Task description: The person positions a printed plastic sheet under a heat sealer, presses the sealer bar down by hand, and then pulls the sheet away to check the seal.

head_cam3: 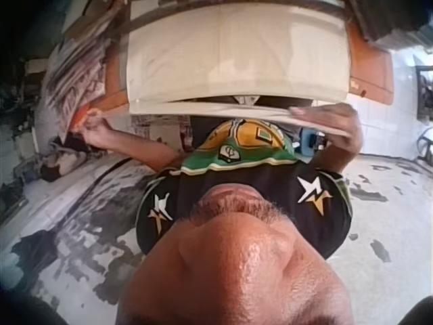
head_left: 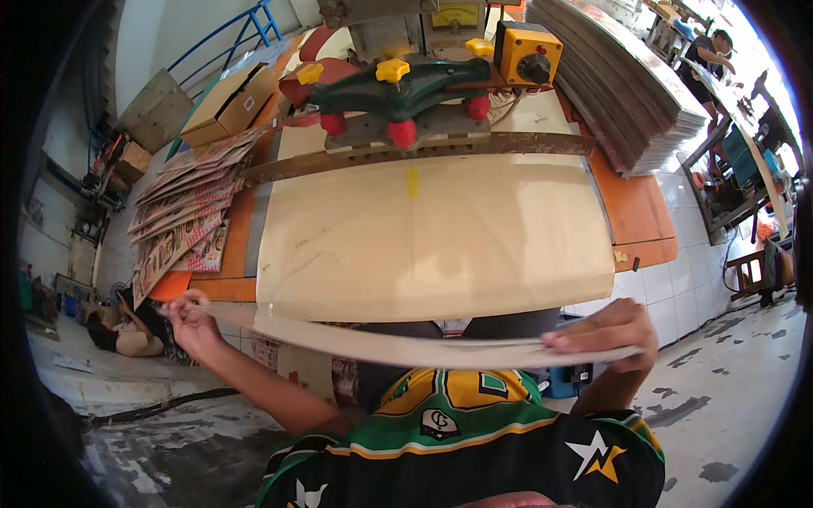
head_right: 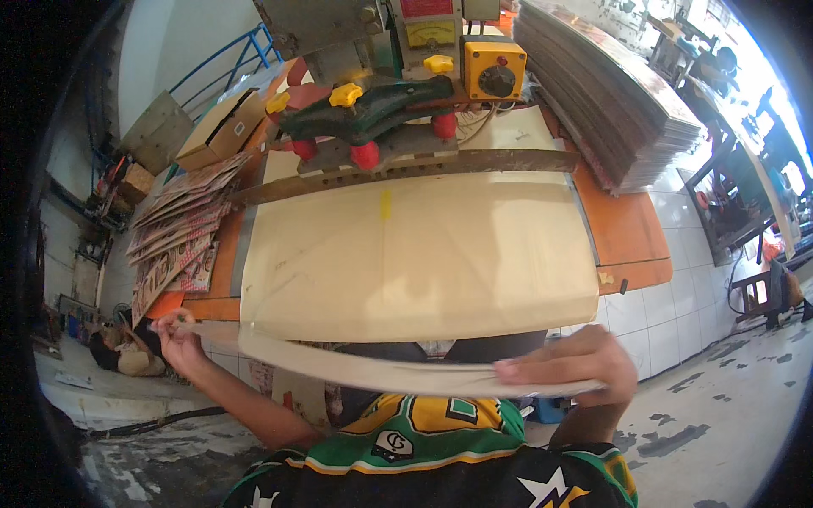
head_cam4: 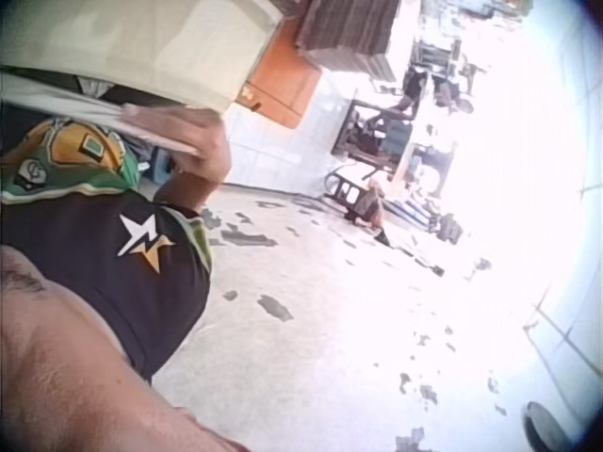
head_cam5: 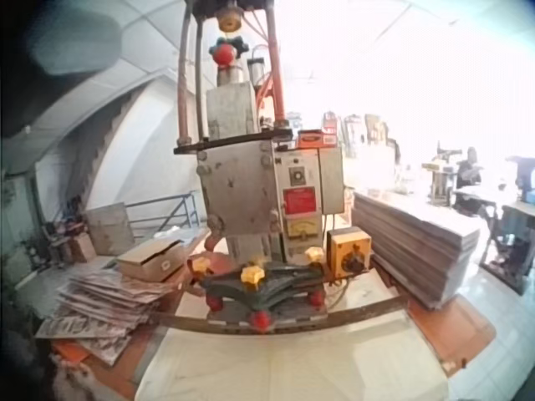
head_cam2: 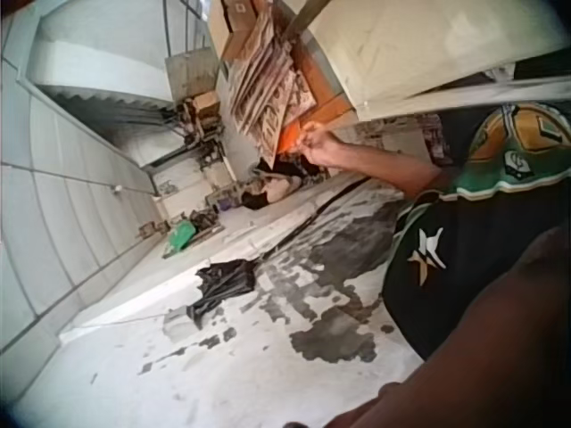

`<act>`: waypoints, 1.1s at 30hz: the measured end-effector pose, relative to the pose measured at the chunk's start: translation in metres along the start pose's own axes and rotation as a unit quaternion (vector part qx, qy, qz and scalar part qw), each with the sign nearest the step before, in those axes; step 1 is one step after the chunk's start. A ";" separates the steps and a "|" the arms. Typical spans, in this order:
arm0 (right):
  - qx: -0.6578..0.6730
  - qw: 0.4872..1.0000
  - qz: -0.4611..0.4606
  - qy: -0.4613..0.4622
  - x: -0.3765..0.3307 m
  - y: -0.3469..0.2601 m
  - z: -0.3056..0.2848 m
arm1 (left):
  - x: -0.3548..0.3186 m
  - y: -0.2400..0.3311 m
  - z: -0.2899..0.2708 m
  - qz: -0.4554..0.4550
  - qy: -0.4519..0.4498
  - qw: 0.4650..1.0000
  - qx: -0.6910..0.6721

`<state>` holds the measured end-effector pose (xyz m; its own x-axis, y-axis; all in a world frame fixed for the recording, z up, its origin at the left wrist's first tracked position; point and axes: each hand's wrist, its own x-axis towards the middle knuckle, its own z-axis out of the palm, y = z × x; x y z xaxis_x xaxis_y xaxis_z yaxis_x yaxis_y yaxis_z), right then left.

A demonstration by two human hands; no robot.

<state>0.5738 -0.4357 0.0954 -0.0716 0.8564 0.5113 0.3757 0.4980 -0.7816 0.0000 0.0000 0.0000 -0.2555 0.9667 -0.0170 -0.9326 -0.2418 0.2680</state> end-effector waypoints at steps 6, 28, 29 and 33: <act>-0.037 0.988 0.038 0.146 -0.073 0.009 -0.054 | 0.007 0.034 -0.018 0.081 -0.003 0.996 0.035; 0.064 0.873 0.094 0.474 -0.160 0.109 -0.097 | -0.116 -0.008 0.064 0.229 -0.267 0.873 0.338; 0.065 0.874 0.090 0.473 -0.159 0.110 -0.097 | -0.119 -0.010 0.066 0.232 -0.287 0.865 0.340; 0.095 0.873 0.080 0.472 -0.160 0.118 -0.097 | -0.130 -0.022 0.073 0.215 -0.330 0.829 0.397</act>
<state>0.7192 -0.5274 -0.0437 0.7949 0.4681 0.3860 0.1440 0.4725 -0.8695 0.0720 -0.1141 0.0671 -0.0810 0.7038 0.7058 -0.2615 -0.6983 0.6664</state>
